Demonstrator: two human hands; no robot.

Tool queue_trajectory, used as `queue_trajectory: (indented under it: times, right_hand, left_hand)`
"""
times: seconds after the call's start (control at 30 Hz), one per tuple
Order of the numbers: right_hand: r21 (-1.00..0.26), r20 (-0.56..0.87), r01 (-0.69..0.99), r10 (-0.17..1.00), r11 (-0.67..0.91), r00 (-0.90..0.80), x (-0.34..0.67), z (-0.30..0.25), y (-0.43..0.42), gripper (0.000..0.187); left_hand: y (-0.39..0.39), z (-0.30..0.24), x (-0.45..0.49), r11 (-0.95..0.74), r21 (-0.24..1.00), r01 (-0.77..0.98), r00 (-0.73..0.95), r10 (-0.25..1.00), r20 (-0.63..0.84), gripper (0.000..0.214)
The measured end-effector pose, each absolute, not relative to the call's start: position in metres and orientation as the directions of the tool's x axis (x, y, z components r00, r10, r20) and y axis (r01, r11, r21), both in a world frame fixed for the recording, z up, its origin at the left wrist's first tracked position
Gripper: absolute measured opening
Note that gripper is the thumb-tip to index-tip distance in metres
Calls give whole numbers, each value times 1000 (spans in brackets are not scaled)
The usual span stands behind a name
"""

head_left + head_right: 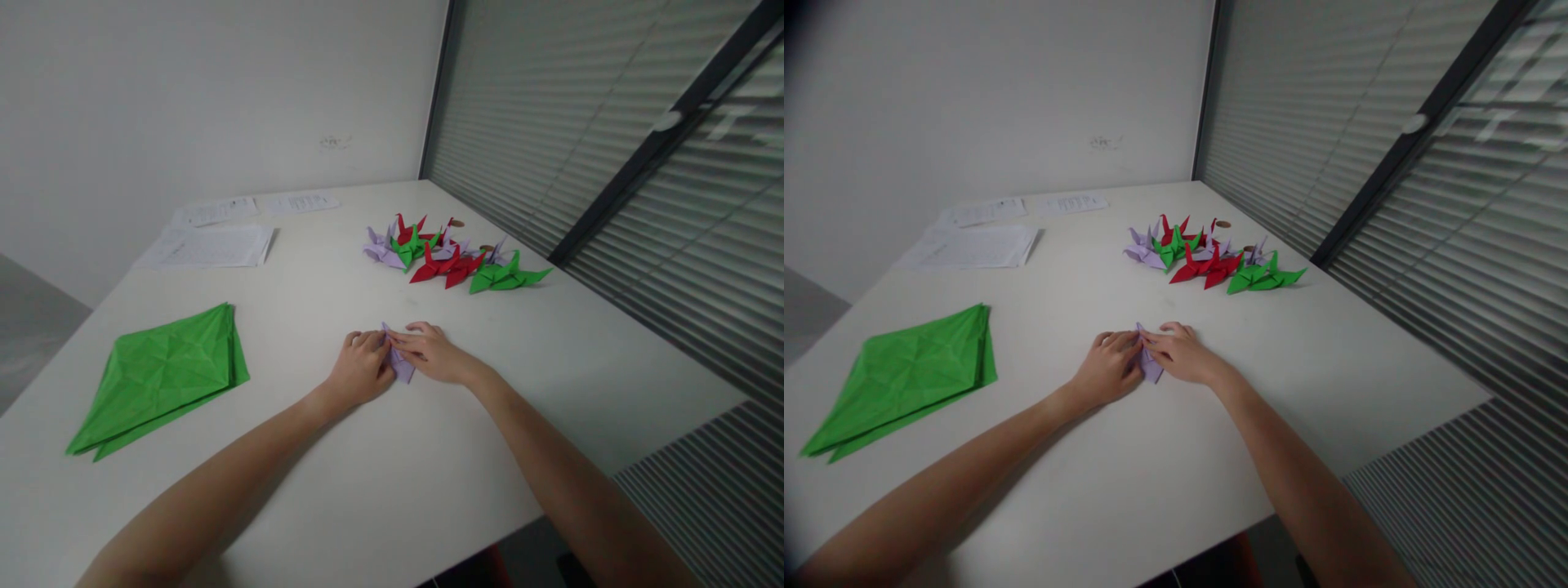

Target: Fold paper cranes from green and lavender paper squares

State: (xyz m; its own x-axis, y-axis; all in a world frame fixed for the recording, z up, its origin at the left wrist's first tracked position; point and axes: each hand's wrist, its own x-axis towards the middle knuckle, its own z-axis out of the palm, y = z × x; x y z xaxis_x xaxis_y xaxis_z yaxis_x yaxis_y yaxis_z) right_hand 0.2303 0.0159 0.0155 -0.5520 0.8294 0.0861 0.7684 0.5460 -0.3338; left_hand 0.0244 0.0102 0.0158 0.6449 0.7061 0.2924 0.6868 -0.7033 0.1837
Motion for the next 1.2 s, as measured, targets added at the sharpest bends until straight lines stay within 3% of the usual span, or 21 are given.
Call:
queue_trajectory:
  times: [0.4, 0.5, 0.6, 0.83, 1.2]
  right_hand:
    - [-335, 93, 758, 820, 560, -565, 229, 12, 15, 44]
    - [-331, 82, 766, 825, 552, -559, 226, 12, 14, 44]
    - [-336, 72, 772, 832, 539, -549, 226, 11, 16, 45]
    - [-321, 46, 783, 835, 533, -549, 226, 12, 16, 45]
    - [-135, 129, 832, 842, 538, -523, 222, 23, 6, 36]
  left_hand:
    - [17, 13, 23, -632, 266, 728, 550, 770, 324, 21]
    - [20, 10, 21, -623, 286, 728, 541, 778, 319, 35]
    - [24, 8, 18, -645, 231, 729, 576, 760, 301, 46]
    - [26, 5, 17, -654, 155, 741, 610, 751, 253, 49]
    - [24, 6, 19, -678, 102, 728, 640, 726, 253, 45]
